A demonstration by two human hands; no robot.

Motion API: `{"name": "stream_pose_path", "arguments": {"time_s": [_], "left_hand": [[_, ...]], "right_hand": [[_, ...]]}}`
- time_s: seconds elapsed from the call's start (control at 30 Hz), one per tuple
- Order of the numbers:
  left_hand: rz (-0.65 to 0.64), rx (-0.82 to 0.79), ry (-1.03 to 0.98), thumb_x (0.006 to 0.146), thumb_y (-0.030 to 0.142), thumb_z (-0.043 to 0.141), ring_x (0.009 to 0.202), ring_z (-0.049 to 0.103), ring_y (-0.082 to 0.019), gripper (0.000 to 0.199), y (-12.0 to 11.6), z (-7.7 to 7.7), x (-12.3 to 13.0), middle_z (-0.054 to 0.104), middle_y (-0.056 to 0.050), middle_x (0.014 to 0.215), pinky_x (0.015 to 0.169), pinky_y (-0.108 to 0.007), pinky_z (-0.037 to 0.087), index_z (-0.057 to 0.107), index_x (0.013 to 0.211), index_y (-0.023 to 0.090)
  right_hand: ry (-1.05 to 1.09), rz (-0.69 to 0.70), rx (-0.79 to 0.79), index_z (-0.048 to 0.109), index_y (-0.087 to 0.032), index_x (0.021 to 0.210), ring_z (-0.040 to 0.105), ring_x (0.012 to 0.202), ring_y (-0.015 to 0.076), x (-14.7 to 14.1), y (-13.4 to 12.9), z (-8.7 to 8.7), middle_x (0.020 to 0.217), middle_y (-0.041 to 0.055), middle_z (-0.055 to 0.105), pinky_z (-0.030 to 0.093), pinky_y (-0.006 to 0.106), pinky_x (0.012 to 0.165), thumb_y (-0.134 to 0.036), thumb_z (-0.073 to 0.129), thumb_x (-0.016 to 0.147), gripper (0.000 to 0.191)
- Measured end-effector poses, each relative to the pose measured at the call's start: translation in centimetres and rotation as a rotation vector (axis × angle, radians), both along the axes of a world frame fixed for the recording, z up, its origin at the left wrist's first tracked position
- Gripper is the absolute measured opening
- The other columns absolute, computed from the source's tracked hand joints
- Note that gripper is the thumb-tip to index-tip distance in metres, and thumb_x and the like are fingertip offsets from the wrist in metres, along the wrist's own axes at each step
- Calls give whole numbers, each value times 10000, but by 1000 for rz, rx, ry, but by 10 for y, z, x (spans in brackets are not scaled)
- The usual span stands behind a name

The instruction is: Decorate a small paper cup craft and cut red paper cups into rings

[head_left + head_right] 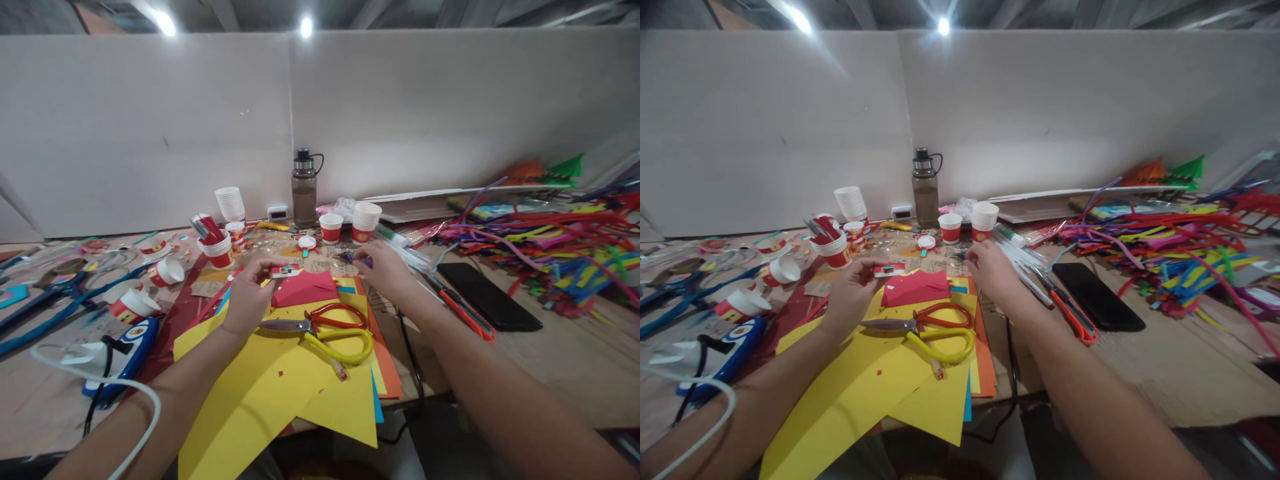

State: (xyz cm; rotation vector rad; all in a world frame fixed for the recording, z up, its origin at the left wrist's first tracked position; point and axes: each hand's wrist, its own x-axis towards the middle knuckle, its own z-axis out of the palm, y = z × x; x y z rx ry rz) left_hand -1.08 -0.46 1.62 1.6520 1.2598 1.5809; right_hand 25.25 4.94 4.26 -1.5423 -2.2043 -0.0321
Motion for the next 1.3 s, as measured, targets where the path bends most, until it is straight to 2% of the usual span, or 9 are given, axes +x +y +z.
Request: {"name": "stream_pose_path", "arguments": {"time_s": [0.07,0.13,0.4,0.6,0.87,1.0,1.17,1.3], "left_hand": [[10,-33,-35,733,259,670,826,647,-163,221,1,0,0,691,-55,926,761,-289,503,643,939,185],[7,-49,-69,722,266,681,819,642,-155,227,2,1,0,687,-49,916,752,-276,497,643,930,183],[-7,-57,-83,728,274,677,781,631,-142,226,1,1,1,680,-42,897,714,-259,486,642,932,183],[-13,-55,-75,729,266,676,839,637,-152,219,-1,-1,3,685,-50,944,758,-266,489,645,934,194],[0,-101,-23,743,267,652,816,644,-160,214,1,-6,4,693,-52,915,746,-275,497,656,944,195],[9,-115,10,739,265,650,806,648,-161,216,2,-7,4,696,-56,911,727,-269,496,662,943,194],[10,-139,4,740,286,651,784,648,-155,221,2,-7,4,701,-49,889,709,-263,492,655,936,185],[27,-137,43,739,274,647,782,647,-154,223,3,-9,3,701,-48,900,716,-266,489,654,944,186]], "right_hand": [[98,188,-89,649,-162,804,559,757,147,-13,-4,-2,811,49,637,405,232,689,-201,572,808,87],[107,260,-121,642,-167,771,550,734,133,-24,-6,-5,796,33,635,389,220,669,-174,585,785,59],[-206,161,-343,651,-175,770,601,737,148,-41,4,-9,810,42,685,362,222,621,-152,574,754,82],[-256,136,-410,671,-153,773,616,724,172,-46,11,-8,819,86,697,355,232,587,-177,574,751,101],[-205,193,-393,616,-164,659,565,603,143,-43,-3,-1,690,61,663,313,230,519,-98,496,737,157],[-127,195,-374,561,-172,627,522,563,125,-38,-3,-6,644,36,627,297,228,510,-114,493,736,141],[55,209,-326,533,-174,678,514,593,113,-31,5,-16,656,5,609,322,208,537,-120,514,728,76],[183,189,-287,552,-160,723,518,623,111,-28,8,-14,686,4,604,346,200,552,-128,531,739,41]]}}
